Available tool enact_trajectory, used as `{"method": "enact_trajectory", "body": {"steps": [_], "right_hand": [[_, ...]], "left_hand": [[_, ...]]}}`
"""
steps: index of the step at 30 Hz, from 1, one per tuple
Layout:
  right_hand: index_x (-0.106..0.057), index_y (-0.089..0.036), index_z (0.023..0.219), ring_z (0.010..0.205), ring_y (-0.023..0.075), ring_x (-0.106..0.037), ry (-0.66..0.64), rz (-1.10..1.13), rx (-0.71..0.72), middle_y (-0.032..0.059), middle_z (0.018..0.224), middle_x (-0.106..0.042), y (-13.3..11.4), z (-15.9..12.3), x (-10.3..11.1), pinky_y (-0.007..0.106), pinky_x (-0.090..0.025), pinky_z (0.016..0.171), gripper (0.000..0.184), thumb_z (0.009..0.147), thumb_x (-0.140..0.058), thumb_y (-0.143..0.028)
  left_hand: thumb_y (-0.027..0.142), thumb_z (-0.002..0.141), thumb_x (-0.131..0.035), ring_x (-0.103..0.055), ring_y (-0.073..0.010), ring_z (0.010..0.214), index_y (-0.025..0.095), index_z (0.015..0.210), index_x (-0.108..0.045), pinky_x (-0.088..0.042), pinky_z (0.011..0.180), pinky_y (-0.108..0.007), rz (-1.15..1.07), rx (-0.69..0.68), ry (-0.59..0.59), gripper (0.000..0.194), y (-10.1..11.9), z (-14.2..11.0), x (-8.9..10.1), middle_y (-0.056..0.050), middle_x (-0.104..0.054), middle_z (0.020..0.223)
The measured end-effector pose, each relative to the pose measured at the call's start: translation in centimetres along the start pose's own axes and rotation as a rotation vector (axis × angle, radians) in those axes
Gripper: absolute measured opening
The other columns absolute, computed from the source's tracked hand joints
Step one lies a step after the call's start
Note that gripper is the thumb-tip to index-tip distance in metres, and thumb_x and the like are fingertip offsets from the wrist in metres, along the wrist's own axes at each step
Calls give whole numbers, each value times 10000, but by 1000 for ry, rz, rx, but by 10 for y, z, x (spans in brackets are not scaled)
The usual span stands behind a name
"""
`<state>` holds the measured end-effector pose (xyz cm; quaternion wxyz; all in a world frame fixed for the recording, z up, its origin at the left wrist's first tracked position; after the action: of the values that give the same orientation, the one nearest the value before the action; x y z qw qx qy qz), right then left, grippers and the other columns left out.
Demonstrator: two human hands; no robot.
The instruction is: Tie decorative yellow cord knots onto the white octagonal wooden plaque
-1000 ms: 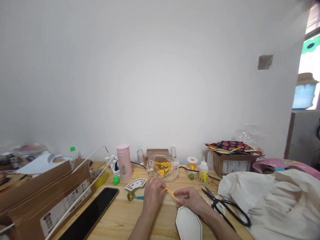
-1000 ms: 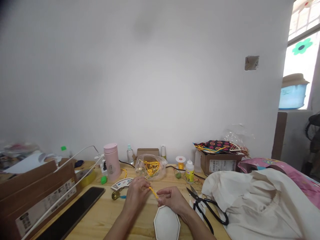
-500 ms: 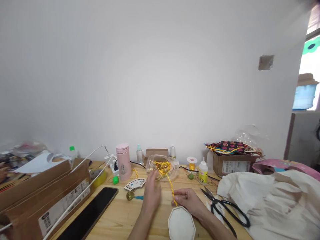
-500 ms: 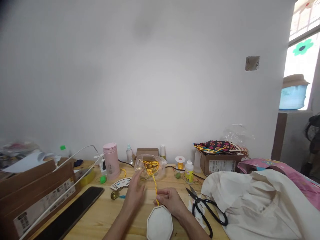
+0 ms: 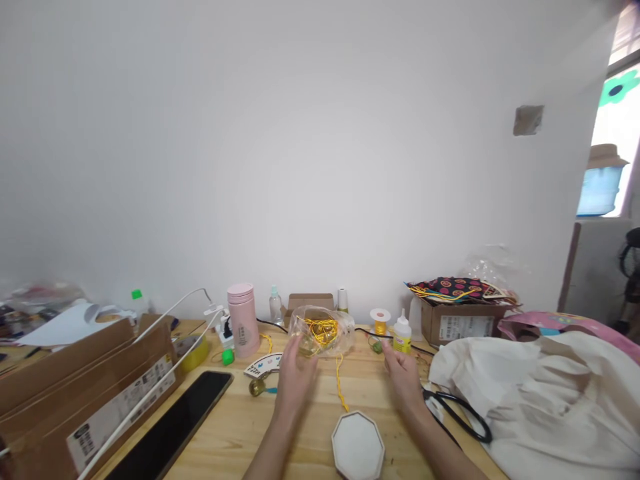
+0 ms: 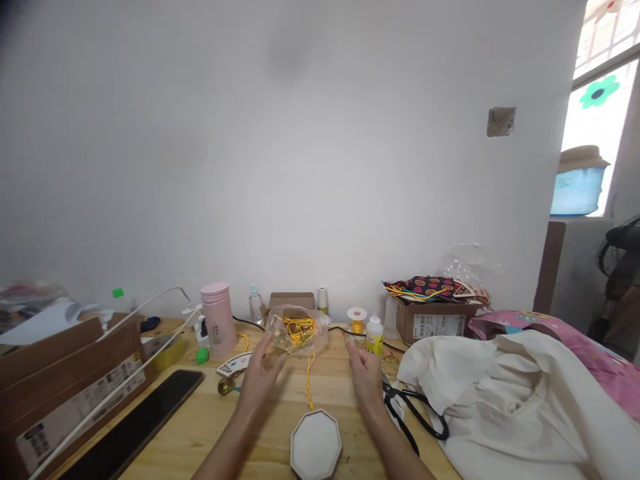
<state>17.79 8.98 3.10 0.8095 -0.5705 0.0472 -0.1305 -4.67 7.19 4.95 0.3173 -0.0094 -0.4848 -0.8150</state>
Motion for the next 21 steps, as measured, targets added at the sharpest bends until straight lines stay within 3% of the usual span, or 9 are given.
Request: {"method": "enact_trajectory", "body": {"steps": [3,5,7,9,12,16,18,21], "right_hand": [[-174,-207,430,398,56,-162,-3,34,28,-67,426,-164,-4,-2,1,196,-137,375,433,700,-395,-463],[-178,-204,434,411,57,-173,-3,16,73,-61,442,-173,-4,-2,0,192,-151,380,419,707,-396,-435],[-179,-201,439,421,58,-183,-5,-28,111,-56,454,-178,-1,-1,-3,191,-156,384,411,713,-392,-420],[-174,-198,442,419,56,-182,-16,-85,134,-53,456,-177,4,1,-8,193,-145,385,412,717,-389,-417],[-161,-192,436,406,50,-166,-37,-153,156,-55,443,-165,9,2,-14,200,-121,387,426,719,-388,-416],[-146,-190,436,401,49,-158,-36,-192,157,-58,440,-153,10,1,-16,210,-113,392,437,720,-383,-423],[-152,-189,434,403,51,-162,-50,-208,143,-58,444,-154,11,0,-16,211,-117,394,437,725,-371,-432],[-209,-182,408,399,55,-187,-107,-235,127,-62,436,-173,12,-1,-20,206,-135,394,446,733,-362,-446]], "left_hand": [[275,628,-558,-326,-248,1132,208,1063,-513,-212,946,-410,-70,-33,-292,443,24,-23,-20,-99,-418,1216],[308,623,-565,-274,-244,1164,261,1125,-451,-203,948,-417,-44,-104,-504,517,36,-47,-35,-75,-354,1269],[366,564,-610,-224,-280,1181,281,1155,-410,-172,944,-461,47,-159,-691,629,36,-70,-50,-78,-303,1297],[400,443,-678,-223,-365,1159,254,1119,-465,-157,906,-536,230,-114,-808,723,20,-85,-62,-137,-344,1261],[381,440,-678,-263,-389,1133,254,1075,-514,-178,889,-541,356,-38,-874,668,0,-90,-67,-150,-410,1214],[295,396,-694,-367,-328,1082,183,1108,-488,-236,922,-429,235,-41,-875,749,10,-82,-60,-152,-476,1156],[227,415,-681,-320,-297,1122,175,1133,-455,-202,953,-399,26,34,-771,755,20,-71,-50,-129,-441,1191],[201,534,-632,-370,-256,1102,230,1201,-335,-271,919,-401,-580,299,-613,731,22,-54,-35,-97,-473,1157]]}}
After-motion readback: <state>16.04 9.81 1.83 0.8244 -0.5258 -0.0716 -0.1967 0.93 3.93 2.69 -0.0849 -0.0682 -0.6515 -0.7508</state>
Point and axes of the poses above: each hand's wrist, its own z-axis towards the middle knuckle, its own x-axis out of the back of the hand, y = z × x, the point moved 5 cm from there along z, towards the middle knuckle
